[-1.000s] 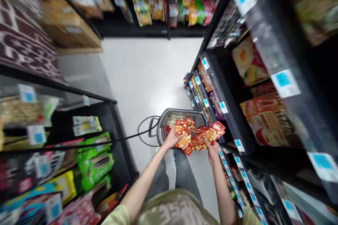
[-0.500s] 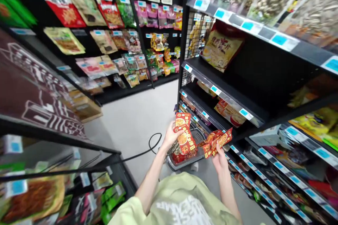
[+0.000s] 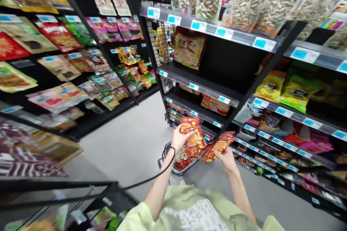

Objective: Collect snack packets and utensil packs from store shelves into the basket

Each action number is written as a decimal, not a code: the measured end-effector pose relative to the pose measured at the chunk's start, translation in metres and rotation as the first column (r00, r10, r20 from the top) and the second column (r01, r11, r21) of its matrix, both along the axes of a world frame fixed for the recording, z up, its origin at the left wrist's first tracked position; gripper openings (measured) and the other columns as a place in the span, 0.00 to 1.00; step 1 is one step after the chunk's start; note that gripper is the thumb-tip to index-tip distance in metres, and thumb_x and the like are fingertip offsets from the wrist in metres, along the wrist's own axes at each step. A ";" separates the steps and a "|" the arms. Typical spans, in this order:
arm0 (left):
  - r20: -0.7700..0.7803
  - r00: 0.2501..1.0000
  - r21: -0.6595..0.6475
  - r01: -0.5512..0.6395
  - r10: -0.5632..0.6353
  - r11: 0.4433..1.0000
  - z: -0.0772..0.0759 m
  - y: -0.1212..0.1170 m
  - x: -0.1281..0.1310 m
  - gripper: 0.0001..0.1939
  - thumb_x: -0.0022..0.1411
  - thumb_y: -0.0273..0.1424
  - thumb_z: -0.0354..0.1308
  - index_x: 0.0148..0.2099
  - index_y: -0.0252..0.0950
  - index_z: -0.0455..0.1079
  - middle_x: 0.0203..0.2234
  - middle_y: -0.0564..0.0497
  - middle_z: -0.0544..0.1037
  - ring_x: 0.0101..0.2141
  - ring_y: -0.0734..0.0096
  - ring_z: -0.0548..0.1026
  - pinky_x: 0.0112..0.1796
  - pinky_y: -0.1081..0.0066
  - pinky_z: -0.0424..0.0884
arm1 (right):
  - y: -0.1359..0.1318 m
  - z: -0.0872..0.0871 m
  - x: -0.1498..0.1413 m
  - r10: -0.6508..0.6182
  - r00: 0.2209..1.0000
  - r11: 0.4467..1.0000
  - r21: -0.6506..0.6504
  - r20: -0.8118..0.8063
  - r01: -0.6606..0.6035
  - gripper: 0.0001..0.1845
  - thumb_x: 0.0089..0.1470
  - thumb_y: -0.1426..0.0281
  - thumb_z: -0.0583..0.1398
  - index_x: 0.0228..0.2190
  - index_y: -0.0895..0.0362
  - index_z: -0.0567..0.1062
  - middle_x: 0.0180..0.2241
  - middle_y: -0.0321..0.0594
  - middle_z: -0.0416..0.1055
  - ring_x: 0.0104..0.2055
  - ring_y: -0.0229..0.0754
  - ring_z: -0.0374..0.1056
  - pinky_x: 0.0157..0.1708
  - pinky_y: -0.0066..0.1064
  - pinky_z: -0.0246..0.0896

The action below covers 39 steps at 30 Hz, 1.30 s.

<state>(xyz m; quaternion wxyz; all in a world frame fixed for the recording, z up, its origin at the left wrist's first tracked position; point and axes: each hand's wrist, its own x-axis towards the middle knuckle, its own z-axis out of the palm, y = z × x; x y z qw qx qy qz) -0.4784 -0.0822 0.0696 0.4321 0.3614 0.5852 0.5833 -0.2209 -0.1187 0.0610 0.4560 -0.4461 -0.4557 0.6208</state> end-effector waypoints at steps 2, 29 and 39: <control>-0.020 0.999 0.015 0.036 -0.036 0.999 0.005 -0.008 0.031 0.30 0.43 0.40 0.78 0.46 0.35 0.75 0.41 0.43 0.85 0.39 0.57 0.83 0.41 0.64 0.79 | -0.006 0.004 0.012 0.046 0.993 0.997 0.057 0.107 -0.052 0.21 0.44 0.55 0.74 0.35 0.56 0.84 0.38 0.46 0.82 0.39 0.52 0.77 0.46 0.46 0.74; 0.175 0.833 0.024 0.530 -0.525 0.848 -0.006 -0.043 0.307 0.34 0.57 0.47 0.68 0.60 0.36 0.67 0.53 0.40 0.79 0.51 0.53 0.79 0.54 0.55 0.73 | -0.164 0.017 0.309 -0.547 0.815 0.826 0.037 -0.191 0.563 0.30 0.35 0.44 0.75 0.33 0.52 0.81 0.33 0.42 0.82 0.31 0.47 0.78 0.32 0.36 0.75; 0.057 0.689 0.140 0.711 -0.722 0.689 -0.002 -0.068 0.371 0.31 0.60 0.44 0.65 0.62 0.40 0.69 0.56 0.43 0.78 0.56 0.54 0.75 0.60 0.57 0.67 | -0.135 0.033 0.293 -0.380 0.924 0.920 -0.114 -0.036 0.374 0.25 0.34 0.58 0.78 0.34 0.58 0.83 0.35 0.44 0.83 0.35 0.49 0.79 0.42 0.40 0.75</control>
